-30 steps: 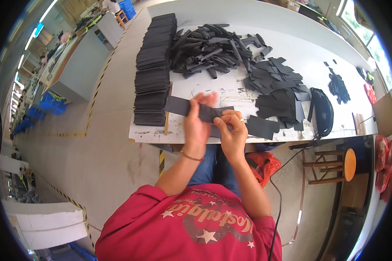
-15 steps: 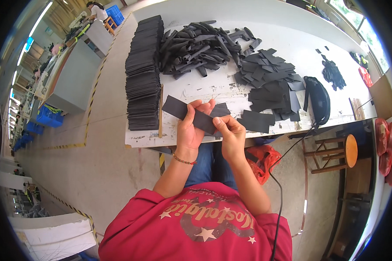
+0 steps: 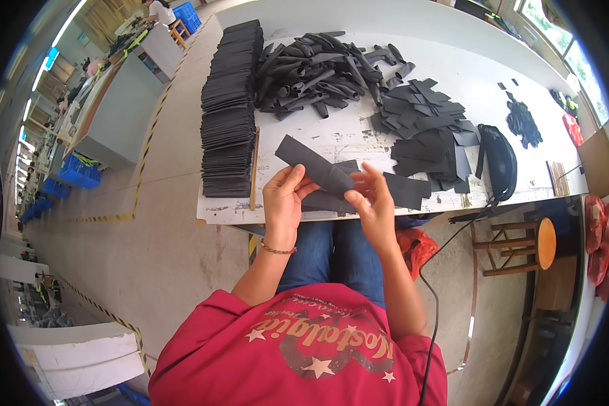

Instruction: Sorting and stacking black foam or fabric pieces at a manufacturing workbench.

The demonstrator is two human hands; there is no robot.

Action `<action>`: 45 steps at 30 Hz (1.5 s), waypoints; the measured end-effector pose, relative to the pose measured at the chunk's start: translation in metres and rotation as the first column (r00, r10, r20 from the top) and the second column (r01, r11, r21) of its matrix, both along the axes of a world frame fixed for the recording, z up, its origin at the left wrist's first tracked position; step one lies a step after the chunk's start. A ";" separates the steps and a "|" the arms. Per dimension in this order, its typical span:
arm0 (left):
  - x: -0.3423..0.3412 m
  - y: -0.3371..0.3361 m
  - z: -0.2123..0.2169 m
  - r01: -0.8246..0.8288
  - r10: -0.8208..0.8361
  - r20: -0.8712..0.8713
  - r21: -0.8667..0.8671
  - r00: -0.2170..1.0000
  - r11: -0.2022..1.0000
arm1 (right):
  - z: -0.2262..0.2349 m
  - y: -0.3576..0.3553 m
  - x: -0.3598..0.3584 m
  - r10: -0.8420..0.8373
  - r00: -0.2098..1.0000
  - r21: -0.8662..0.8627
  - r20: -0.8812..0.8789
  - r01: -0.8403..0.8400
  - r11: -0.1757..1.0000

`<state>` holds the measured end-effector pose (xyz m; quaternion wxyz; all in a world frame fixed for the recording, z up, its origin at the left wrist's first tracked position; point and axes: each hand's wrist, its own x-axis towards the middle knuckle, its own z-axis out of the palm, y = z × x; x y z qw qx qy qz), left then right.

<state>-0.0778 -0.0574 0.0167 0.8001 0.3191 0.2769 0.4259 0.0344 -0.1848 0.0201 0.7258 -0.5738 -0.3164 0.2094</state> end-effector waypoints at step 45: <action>0.052 0.050 -0.106 0.603 0.592 -0.543 0.789 0.596 0.116 | -0.094 0.026 0.013 -0.013 0.820 -0.494 0.573 0.358 0.792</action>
